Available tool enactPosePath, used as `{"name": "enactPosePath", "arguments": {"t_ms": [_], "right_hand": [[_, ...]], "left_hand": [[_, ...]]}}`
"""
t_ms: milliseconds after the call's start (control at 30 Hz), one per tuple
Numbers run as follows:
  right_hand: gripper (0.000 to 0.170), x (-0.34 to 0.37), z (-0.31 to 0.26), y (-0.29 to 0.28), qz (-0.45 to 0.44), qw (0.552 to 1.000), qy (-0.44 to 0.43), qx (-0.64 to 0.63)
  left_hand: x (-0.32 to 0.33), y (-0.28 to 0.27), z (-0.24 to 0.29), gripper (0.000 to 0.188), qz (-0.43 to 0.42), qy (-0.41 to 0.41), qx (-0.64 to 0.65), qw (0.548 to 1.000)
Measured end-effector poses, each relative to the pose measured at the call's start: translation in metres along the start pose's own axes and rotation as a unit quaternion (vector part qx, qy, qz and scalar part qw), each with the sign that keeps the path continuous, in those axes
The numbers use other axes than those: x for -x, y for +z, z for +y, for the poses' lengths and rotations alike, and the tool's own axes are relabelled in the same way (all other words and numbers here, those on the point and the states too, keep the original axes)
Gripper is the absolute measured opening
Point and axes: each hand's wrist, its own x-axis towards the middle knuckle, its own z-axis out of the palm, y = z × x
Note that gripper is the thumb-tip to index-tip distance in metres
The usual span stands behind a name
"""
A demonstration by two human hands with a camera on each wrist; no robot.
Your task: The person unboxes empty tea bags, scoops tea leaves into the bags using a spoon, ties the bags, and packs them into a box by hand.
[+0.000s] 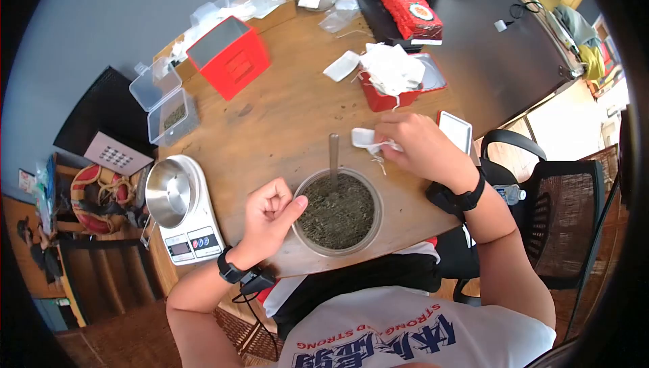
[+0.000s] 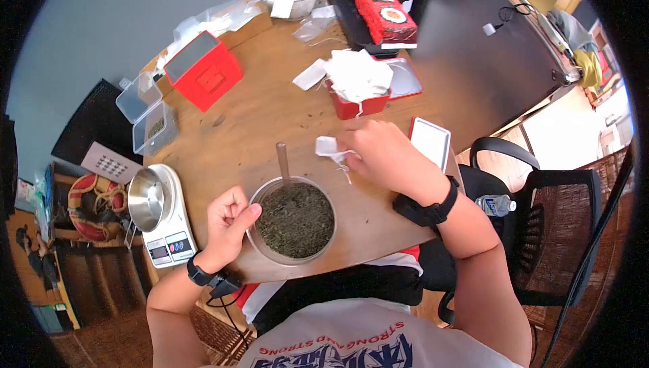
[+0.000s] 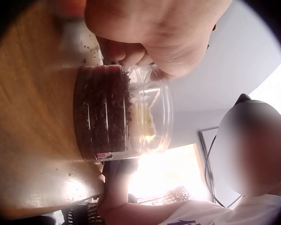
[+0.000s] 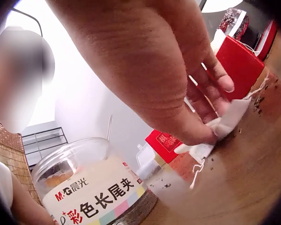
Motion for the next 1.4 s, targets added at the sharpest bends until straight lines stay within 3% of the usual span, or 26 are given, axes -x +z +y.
{"name": "enactPosePath", "arguments": {"t_ms": [100, 400, 467, 533, 600, 700, 867, 933, 967, 1133, 1267, 1333, 1400], "right_hand": [[0.013, -0.008, 0.004, -0.003, 0.067, 0.987, -0.084, -0.119], [0.012, -0.015, 0.006, -0.015, 0.198, 0.963, -0.071, -0.168], [0.01, -0.018, 0.009, -0.023, 0.351, 0.93, -0.054, -0.094], [0.008, -0.023, 0.018, -0.033, 0.448, 0.891, -0.069, -0.013], [0.01, -0.022, 0.026, -0.038, 0.437, 0.898, -0.037, 0.02], [0.014, -0.025, 0.042, -0.022, 0.294, 0.952, -0.03, 0.084], [0.022, -0.024, 0.04, -0.022, 0.311, 0.949, -0.022, 0.045], [0.025, -0.022, 0.046, -0.017, 0.251, 0.967, -0.038, 0.025], [0.029, -0.018, 0.035, -0.017, 0.174, 0.984, 0.013, 0.034], [0.034, -0.018, 0.032, -0.018, 0.143, 0.987, -0.001, 0.067], [0.04, -0.024, 0.033, -0.018, 0.224, 0.974, -0.029, 0.011], [0.042, -0.02, 0.038, -0.006, 0.114, 0.993, -0.012, 0.039], [0.044, -0.021, 0.037, -0.003, 0.129, 0.991, -0.008, 0.022]], "left_hand": [[-0.002, 0.001, 0.002, 0.039, 0.001, 0.004, 0.002, 1.0], [-0.004, -0.001, -0.004, 0.039, 0.021, 0.011, -0.02, 1.0], [-0.003, -0.002, -0.002, 0.039, 0.026, 0.0, -0.037, 0.999], [-0.004, -0.003, -0.005, 0.038, 0.022, 0.018, -0.038, 0.999], [-0.006, -0.003, -0.004, 0.038, 0.018, 0.037, -0.04, 0.998], [-0.005, -0.001, -0.003, 0.038, 0.014, 0.028, -0.03, 0.999], [-0.003, -0.002, -0.002, 0.037, 0.013, 0.019, -0.029, 0.999], [-0.003, -0.003, -0.004, 0.037, 0.015, 0.015, -0.026, 0.999], [-0.003, -0.003, -0.004, 0.037, 0.016, 0.011, -0.025, 1.0], [-0.003, 0.0, -0.004, 0.042, 0.028, 0.022, -0.008, 0.999], [-0.003, 0.001, -0.001, 0.043, 0.026, 0.023, -0.012, 0.999], [-0.003, 0.0, 0.0, 0.043, 0.025, 0.02, -0.014, 0.999], [-0.003, 0.0, 0.001, 0.043, 0.023, 0.017, -0.015, 0.999]]}}
